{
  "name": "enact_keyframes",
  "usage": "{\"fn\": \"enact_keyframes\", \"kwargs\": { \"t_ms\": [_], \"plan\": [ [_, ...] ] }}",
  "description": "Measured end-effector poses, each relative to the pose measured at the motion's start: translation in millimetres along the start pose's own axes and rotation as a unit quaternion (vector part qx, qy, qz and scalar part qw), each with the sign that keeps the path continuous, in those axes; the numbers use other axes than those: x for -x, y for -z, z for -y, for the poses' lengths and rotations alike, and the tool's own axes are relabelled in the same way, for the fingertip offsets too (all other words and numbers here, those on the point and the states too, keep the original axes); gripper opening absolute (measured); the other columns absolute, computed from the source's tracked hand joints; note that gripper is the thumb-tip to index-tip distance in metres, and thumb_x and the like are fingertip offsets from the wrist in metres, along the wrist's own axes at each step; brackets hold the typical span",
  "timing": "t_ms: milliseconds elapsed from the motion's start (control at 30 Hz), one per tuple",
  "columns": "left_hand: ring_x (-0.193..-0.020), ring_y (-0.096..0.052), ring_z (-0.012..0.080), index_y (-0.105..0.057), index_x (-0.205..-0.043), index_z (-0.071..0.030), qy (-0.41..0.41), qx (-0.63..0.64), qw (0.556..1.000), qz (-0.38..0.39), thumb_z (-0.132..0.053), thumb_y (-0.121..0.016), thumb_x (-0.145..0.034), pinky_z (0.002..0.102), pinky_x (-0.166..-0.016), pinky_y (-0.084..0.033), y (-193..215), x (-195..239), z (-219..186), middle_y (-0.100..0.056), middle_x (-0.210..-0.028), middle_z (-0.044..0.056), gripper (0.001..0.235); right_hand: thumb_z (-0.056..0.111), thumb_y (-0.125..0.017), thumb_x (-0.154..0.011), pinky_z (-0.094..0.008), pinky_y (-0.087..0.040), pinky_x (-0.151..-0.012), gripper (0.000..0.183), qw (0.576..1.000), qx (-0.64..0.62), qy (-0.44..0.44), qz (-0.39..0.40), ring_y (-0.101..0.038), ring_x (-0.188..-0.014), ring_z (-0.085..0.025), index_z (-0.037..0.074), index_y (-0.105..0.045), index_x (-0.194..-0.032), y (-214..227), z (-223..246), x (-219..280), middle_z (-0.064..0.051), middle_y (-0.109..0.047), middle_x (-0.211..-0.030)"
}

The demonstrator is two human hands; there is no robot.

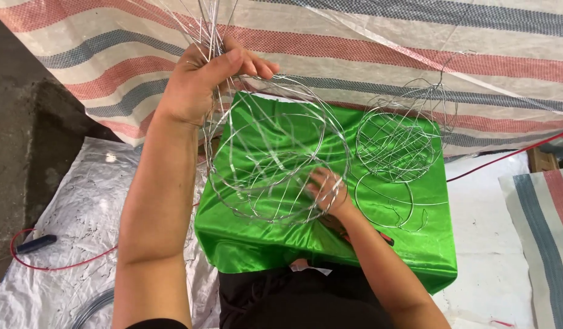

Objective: Adjusting and shaping a wire mesh structure using hands and pliers.

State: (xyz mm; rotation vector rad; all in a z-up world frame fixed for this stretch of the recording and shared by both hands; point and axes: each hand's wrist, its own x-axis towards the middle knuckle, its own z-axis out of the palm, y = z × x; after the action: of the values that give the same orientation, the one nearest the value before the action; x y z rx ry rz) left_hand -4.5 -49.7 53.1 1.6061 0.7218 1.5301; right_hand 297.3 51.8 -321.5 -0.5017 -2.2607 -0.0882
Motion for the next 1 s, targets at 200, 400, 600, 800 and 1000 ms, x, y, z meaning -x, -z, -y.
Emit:
{"fn": "enact_keyframes", "kwargs": {
  "t_ms": [200, 400, 600, 800, 1000],
  "plan": [
    [-0.049, -0.038, 0.0068, -0.069, -0.082, -0.01, 0.047, -0.252, 0.952, -0.168, -0.026, -0.057, -0.107, 0.027, -0.063, -0.056, -34.1, -0.7, 28.0, -0.047, -0.059, -0.006, 0.032, 0.012, -0.056, -0.105, -0.033, -0.055, -0.102, 0.03, 0.819, -0.314, -0.461, -0.133, -0.069, -0.114, -0.023, -0.005, -0.064, -0.128, 96.1, -20.4, -39.2, -0.016, -0.072, -0.123],
    [-0.053, -0.044, 0.0058, -0.08, -0.081, -0.006, 0.099, -0.225, 0.954, -0.172, -0.036, -0.062, -0.098, 0.023, -0.053, -0.04, -61.3, -15.0, 42.3, -0.061, -0.062, -0.003, 0.04, 0.017, -0.047, -0.112, -0.036, -0.047, -0.113, 0.039, 0.847, -0.42, -0.309, -0.109, -0.057, -0.136, -0.024, 0.002, -0.05, -0.147, 173.9, 38.2, -105.2, -0.013, -0.059, -0.146],
    [-0.079, -0.074, 0.0102, -0.075, -0.079, -0.011, 0.136, -0.177, 0.963, -0.15, -0.032, -0.06, -0.098, 0.027, -0.086, -0.059, -66.9, -19.8, 49.4, -0.079, -0.081, 0.002, 0.032, 0.011, -0.059, -0.107, -0.03, -0.053, -0.106, 0.03, 0.792, -0.491, -0.329, -0.152, -0.066, -0.117, -0.02, -0.002, -0.062, -0.133, 176.4, 39.0, -117.9, -0.012, -0.07, -0.122],
    [-0.081, -0.076, 0.012, -0.074, -0.08, -0.01, 0.132, -0.132, 0.975, -0.122, -0.028, -0.06, -0.099, 0.028, -0.09, -0.061, -60.5, -19.5, 56.3, -0.079, -0.082, 0.005, 0.03, 0.01, -0.06, -0.107, -0.025, -0.054, -0.064, 0.019, 0.793, -0.489, -0.348, -0.108, -0.061, -0.069, -0.013, -0.002, -0.07, -0.118, 203.1, 48.6, -138.0, -0.009, -0.069, -0.084],
    [-0.086, -0.077, 0.015, -0.07, -0.082, -0.009, 0.101, -0.135, 0.981, -0.095, -0.026, -0.06, -0.102, 0.029, -0.097, -0.058, -53.7, -12.1, 53.1, -0.079, -0.085, 0.007, 0.028, 0.009, -0.065, -0.104, -0.024, -0.056, -0.075, 0.013, 0.802, -0.446, -0.383, -0.106, -0.062, -0.083, -0.01, 0.0, -0.07, -0.111, 216.0, 33.2, -142.9, -0.004, -0.069, -0.093]
  ]
}}
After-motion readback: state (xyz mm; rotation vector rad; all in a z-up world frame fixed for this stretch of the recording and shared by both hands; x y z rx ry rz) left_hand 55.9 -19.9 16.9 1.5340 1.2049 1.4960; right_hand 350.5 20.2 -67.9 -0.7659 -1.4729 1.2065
